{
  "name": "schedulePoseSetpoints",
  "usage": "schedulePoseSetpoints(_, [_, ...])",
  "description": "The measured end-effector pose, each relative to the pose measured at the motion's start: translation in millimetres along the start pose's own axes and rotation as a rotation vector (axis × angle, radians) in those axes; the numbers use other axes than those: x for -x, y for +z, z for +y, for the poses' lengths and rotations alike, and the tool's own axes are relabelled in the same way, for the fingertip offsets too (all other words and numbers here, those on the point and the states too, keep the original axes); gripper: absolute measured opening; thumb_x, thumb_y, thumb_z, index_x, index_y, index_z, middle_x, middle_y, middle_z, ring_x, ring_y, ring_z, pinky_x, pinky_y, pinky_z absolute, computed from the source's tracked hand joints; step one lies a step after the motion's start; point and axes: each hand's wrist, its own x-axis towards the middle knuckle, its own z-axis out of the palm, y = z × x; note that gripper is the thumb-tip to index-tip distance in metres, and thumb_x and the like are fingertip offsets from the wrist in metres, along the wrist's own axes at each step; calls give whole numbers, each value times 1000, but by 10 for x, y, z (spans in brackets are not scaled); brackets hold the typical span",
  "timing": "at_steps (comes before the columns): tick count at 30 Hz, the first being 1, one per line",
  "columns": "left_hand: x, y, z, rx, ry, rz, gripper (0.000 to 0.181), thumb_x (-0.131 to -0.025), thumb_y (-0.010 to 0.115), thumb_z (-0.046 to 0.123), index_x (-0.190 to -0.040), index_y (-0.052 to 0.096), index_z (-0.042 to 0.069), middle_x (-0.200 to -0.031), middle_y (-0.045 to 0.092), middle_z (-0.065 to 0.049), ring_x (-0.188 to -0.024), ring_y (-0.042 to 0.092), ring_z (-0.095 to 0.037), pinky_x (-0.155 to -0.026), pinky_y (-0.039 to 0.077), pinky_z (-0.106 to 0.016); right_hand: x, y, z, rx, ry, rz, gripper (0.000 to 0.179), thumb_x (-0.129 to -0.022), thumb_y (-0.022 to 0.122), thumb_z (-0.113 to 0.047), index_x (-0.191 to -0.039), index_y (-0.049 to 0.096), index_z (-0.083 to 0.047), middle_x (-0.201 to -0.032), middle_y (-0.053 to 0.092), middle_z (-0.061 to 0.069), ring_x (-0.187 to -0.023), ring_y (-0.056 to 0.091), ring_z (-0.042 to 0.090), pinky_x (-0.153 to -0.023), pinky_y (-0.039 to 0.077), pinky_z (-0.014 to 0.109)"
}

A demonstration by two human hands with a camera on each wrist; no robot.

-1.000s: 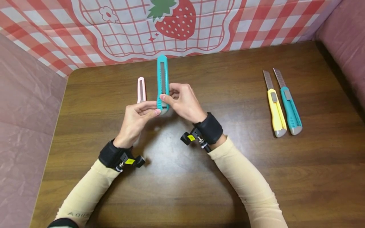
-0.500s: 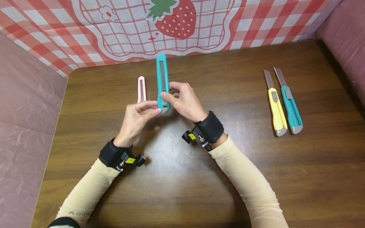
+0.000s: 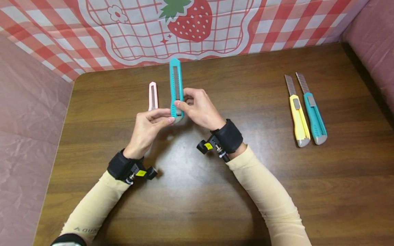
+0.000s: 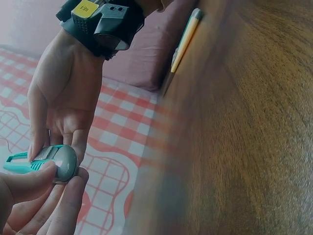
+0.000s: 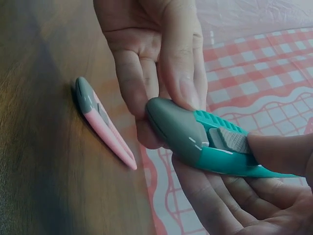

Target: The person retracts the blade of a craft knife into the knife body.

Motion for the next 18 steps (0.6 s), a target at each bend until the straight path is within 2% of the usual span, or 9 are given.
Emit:
schedulePoseSetpoints(3, [25, 27, 88, -18, -2, 4, 23, -81, 66, -6, -102, 63, -14, -92, 66, -28, -81, 65, -25, -73, 58, -28, 2, -4, -11, -6, 1, -2, 11, -88, 59, 2, -95, 61, 10, -88, 65, 21, -79, 64, 22, -65, 48, 19])
schedulePoseSetpoints(6, [32, 37, 115, -28, -10, 8, 22, -81, 66, -6, -101, 62, -14, -92, 66, -28, -81, 65, -26, -73, 58, -28, -2, -5, -9, -15, 3, -4, 10, -87, 59, 2, -94, 61, 10, -87, 64, 21, -79, 64, 23, -65, 48, 18])
schedulePoseSetpoints(18, [15, 24, 99, -17, -22, 2, 22, -81, 66, -6, -102, 63, -13, -93, 66, -28, -81, 65, -26, -73, 58, -28, -19, -14, -21, -19, 31, -19, 11, -88, 59, 2, -95, 60, 10, -89, 64, 21, -81, 63, 22, -67, 49, 19])
